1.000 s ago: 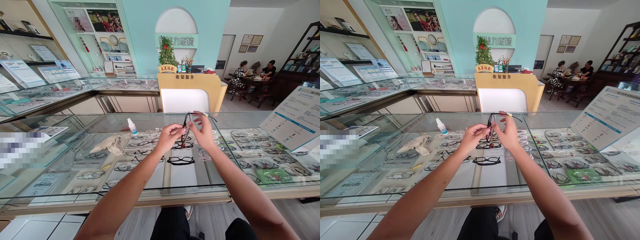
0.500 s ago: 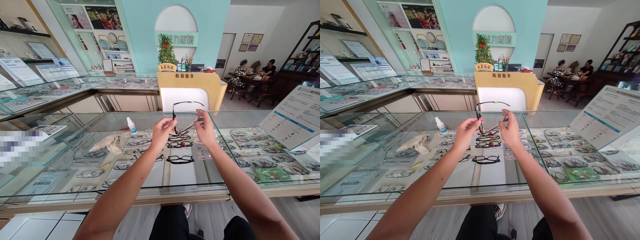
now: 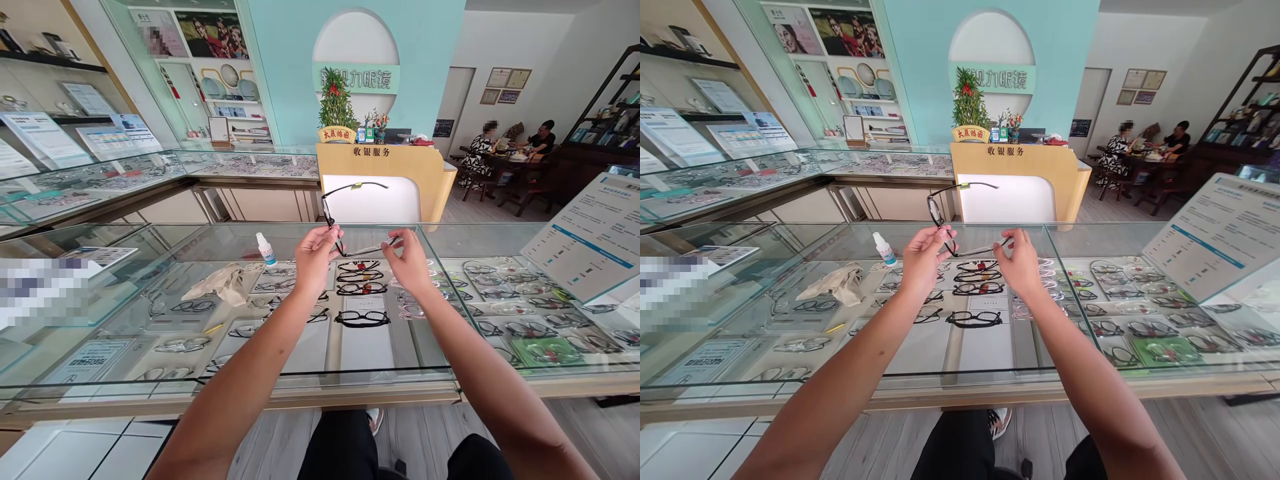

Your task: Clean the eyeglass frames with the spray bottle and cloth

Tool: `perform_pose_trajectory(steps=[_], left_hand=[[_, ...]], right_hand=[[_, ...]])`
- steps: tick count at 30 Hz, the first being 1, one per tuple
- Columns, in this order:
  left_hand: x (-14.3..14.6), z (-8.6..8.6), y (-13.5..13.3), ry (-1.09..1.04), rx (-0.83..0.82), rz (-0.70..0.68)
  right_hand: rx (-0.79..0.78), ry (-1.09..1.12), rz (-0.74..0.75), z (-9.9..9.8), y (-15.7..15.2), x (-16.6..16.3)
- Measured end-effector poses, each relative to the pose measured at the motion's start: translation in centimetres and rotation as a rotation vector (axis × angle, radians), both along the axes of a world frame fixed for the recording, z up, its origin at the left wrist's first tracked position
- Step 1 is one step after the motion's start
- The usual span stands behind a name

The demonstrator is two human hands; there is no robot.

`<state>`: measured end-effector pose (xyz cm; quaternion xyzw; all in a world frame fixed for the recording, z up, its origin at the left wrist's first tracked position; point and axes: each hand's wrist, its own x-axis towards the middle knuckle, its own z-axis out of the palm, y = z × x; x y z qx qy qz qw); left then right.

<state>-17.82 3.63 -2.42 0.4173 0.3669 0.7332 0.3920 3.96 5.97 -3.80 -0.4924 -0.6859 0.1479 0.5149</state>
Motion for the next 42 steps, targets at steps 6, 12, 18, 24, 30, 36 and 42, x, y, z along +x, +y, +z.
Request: perform_pose_trajectory(steps=[6, 12, 18, 24, 30, 36, 42], left_hand=[[0.5, -0.6, -0.3, 0.165, -0.031, -0.027], [1.3, -1.3, -1.0, 0.329, 0.044, -0.096], [1.4, -1.2, -1.2, 0.323, 0.027, -0.179], [1.4, -0.8, -1.4, 0.375, 0.019, -0.228], [-1.0, 0.0, -0.3, 0.545, 0.066, 0.062], [-8.5, 1.4, 2.2, 0.718, -0.193, 0.847], [-13.5, 0.0, 4.1, 0.721, -0.775, 0.755]], right_hand=[[0.246, -0.200, -0.158, 0.3, -1.0, -0.3], [0.298, -0.228, 0.257, 0.3, -2.8, -1.8], [0.314, -0.155, 0.379, -0.5, -2.4, -2.2], [0.285, -0.132, 0.403, -0.7, -2.3, -2.1], [0.270, -0.113, 0.284, -0.5, -1.9, -1.4], [0.248, -0.065, 0.241, -0.3, -1.4, -0.8], [0.244, -0.041, 0.208, -0.5, -1.1, -0.5]])
